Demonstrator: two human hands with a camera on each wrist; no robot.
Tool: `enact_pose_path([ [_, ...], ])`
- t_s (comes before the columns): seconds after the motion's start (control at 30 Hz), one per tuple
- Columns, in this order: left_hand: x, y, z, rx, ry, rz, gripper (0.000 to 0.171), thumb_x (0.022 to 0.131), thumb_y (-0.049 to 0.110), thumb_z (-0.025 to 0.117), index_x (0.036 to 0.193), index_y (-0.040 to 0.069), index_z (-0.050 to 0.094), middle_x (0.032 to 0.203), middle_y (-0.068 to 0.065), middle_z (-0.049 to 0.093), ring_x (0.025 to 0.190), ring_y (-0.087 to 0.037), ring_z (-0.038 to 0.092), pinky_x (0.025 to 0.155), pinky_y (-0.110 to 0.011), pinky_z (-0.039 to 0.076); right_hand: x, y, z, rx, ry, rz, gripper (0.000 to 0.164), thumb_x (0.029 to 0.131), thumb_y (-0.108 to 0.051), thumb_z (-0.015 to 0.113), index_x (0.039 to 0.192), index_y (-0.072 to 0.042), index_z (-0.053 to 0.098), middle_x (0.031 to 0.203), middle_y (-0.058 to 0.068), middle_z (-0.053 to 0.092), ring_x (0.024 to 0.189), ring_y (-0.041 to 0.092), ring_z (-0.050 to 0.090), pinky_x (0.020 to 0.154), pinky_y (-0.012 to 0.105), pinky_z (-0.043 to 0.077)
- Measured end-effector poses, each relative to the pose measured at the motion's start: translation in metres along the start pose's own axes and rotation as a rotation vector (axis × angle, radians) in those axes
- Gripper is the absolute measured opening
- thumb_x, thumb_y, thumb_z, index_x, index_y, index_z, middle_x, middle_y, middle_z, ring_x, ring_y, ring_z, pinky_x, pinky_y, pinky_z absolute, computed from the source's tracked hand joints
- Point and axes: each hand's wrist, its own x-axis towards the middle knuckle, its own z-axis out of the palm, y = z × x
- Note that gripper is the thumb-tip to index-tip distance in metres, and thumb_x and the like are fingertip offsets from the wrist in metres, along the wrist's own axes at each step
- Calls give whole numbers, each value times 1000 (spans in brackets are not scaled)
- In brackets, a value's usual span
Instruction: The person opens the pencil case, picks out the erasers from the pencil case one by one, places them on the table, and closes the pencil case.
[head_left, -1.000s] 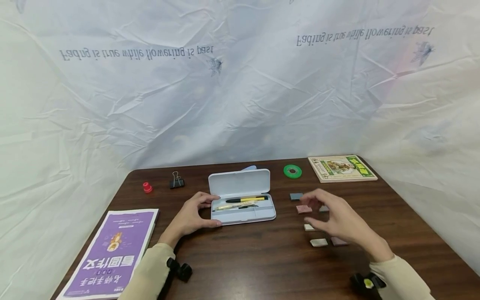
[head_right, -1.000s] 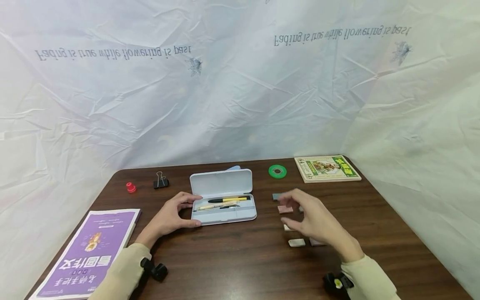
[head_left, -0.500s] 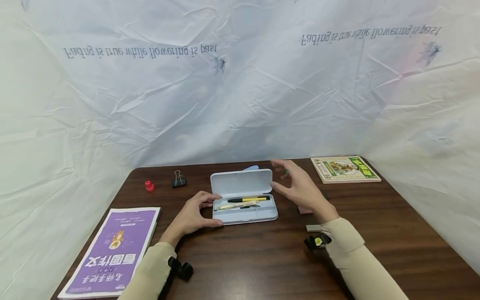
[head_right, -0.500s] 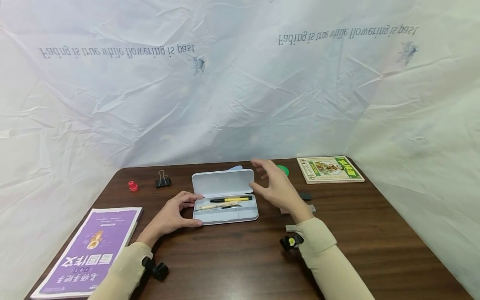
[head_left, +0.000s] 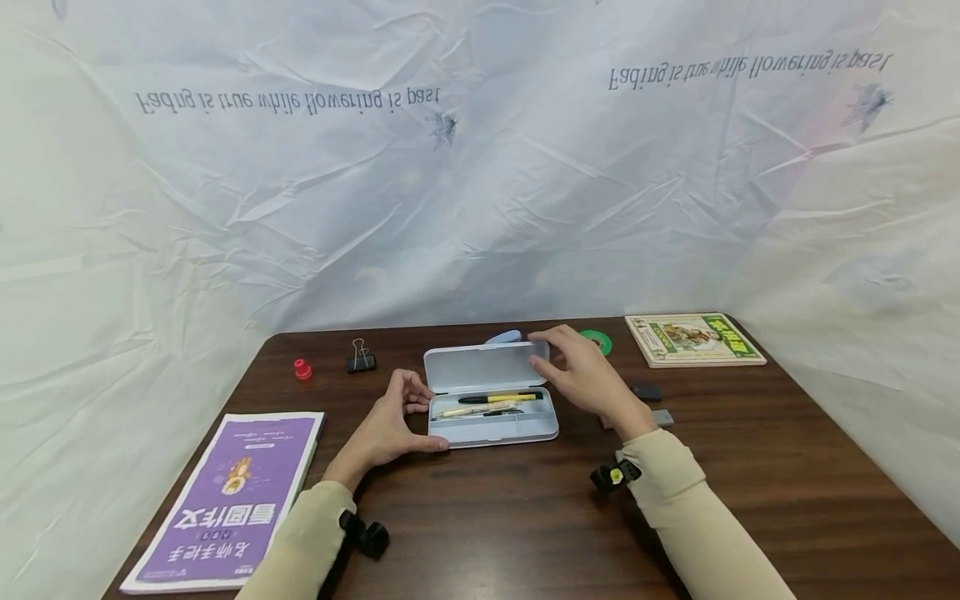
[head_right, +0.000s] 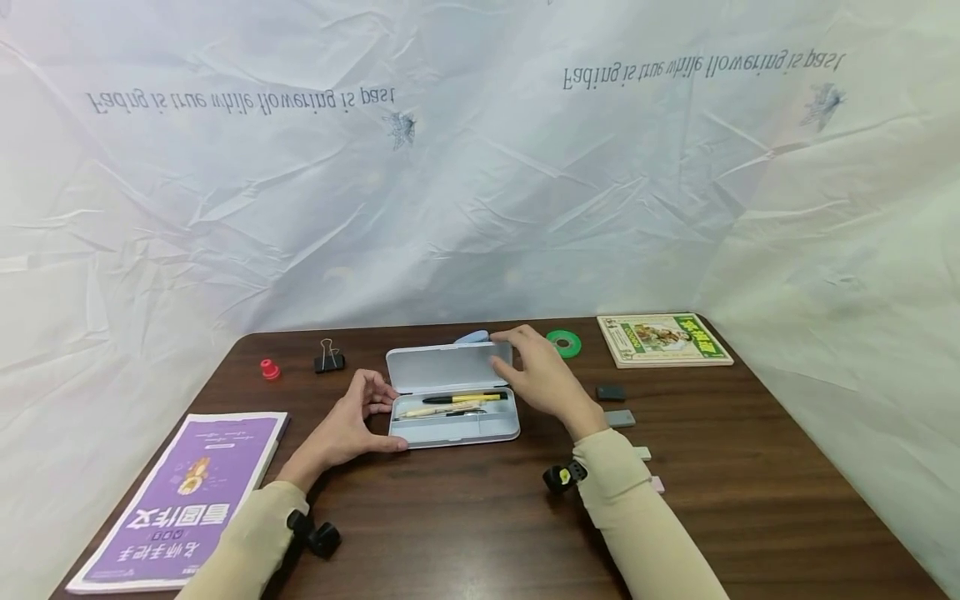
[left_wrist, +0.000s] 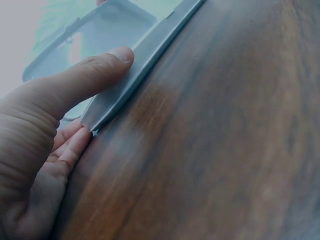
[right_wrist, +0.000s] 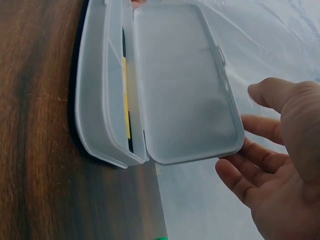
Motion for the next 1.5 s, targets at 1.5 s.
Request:
enact_pose_path([
  [1.5, -2, 1, 5, 100, -23, 43, 65, 92, 36, 96, 149, 22, 68, 142, 1, 65, 128, -21, 66, 116, -51, 55, -11, 8, 23, 1, -405, 53, 53, 95, -38, 93, 140, -28, 69, 160, 10, 57, 151, 36, 52, 119, 61, 48],
])
